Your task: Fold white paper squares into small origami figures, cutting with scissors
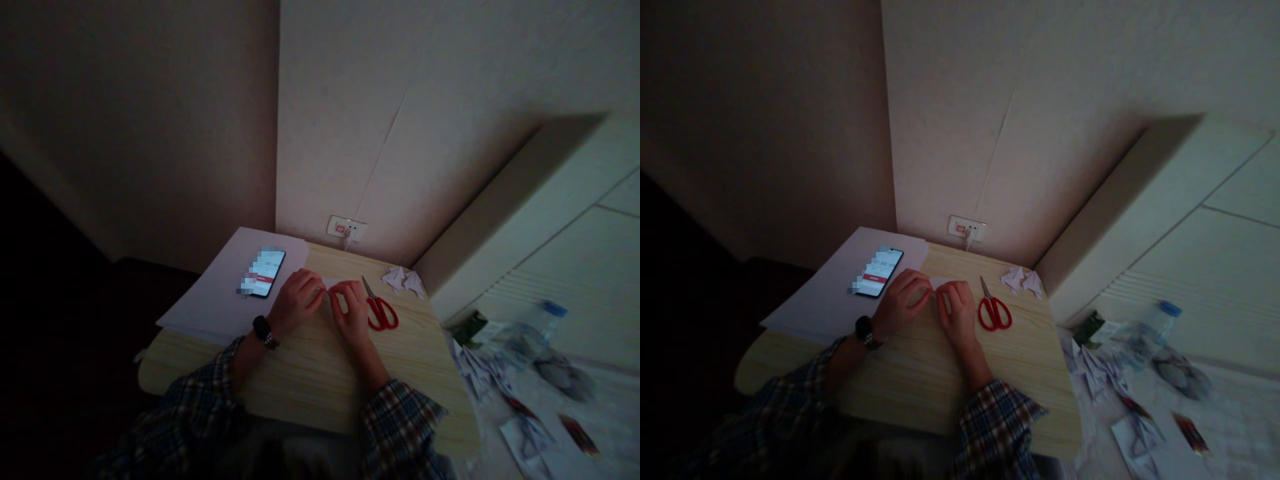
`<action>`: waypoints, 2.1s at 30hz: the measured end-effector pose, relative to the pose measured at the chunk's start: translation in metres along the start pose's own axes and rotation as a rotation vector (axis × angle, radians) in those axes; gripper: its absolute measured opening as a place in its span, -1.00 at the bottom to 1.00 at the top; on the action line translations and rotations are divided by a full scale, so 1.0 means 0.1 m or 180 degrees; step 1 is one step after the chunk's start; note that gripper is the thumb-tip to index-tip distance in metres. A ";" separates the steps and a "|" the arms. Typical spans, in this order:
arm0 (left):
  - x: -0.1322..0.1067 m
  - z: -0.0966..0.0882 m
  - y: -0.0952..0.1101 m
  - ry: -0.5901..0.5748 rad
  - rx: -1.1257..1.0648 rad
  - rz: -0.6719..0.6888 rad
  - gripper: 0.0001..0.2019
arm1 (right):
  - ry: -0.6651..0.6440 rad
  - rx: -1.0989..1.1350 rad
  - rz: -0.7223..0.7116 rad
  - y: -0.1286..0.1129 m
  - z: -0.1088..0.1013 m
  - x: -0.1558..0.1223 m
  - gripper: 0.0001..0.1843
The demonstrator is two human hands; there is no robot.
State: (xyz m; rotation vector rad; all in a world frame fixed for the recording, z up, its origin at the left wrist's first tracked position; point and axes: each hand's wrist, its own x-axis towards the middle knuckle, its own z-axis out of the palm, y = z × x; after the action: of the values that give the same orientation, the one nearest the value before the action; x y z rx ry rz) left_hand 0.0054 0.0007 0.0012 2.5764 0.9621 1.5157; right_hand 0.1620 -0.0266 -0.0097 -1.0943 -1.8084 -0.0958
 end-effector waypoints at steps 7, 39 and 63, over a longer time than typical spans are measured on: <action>-0.01 -0.01 0.00 0.0053 -0.0004 0.0027 -0.89 | 0.0013 -0.0045 -0.0051 0.02 -0.01 0.00 -0.89; 0.01 -0.04 -0.02 0.0166 0.0060 -0.0115 -0.86 | 0.0282 -0.0249 0.0043 0.17 -0.13 0.04 -0.88; 0.00 -0.01 -0.01 0.0183 0.0175 -0.0200 -0.86 | 0.0292 -0.0615 0.0075 0.24 -0.12 0.03 -0.86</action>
State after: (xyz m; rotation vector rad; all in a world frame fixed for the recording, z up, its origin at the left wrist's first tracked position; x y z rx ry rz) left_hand 0.0047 0.0009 0.0013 2.5254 1.0948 1.5775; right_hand 0.1865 -0.0164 -0.0103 -1.2262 -1.7301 -0.3074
